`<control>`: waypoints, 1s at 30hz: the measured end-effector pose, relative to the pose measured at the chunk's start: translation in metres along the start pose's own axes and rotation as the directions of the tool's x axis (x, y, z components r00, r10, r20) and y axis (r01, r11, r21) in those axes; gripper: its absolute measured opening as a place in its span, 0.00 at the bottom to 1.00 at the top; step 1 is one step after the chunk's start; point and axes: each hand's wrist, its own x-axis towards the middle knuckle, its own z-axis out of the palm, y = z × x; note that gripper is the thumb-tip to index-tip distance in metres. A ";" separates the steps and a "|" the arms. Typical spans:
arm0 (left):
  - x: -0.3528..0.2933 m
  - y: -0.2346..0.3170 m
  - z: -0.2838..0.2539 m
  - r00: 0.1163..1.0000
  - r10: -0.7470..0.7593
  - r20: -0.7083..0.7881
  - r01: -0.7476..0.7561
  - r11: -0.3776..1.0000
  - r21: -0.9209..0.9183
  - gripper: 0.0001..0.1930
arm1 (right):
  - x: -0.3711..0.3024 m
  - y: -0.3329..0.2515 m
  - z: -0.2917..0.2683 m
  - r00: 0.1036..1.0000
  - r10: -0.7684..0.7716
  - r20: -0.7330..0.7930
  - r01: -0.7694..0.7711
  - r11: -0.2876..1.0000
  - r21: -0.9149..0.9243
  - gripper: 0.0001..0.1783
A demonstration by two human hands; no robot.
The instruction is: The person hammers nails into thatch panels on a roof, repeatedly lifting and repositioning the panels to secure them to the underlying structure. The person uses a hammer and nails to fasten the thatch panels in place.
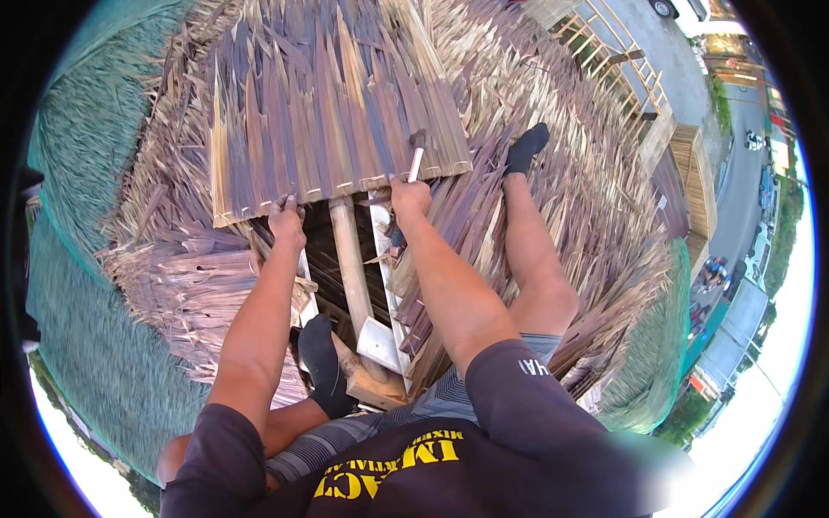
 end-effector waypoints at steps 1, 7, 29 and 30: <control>-0.003 0.000 0.000 0.999 -0.036 -0.009 0.035 0.999 -0.032 0.07 | 0.001 -0.001 -0.001 0.999 -0.017 -0.027 0.016 0.999 -0.050 0.25; -0.078 -0.004 0.014 0.981 0.193 -0.034 -0.164 0.902 0.399 0.08 | -0.007 -0.006 -0.006 0.999 0.025 -0.040 -0.029 0.994 -0.107 0.26; -0.046 -0.014 0.083 0.774 0.218 0.595 -0.566 0.660 0.494 0.12 | -0.027 -0.011 -0.031 0.987 -0.160 0.012 0.159 0.967 -0.200 0.26; -0.044 -0.018 0.079 0.730 0.269 0.628 -0.637 0.601 0.483 0.12 | -0.033 -0.011 -0.040 0.967 -0.255 0.006 0.251 0.950 -0.186 0.27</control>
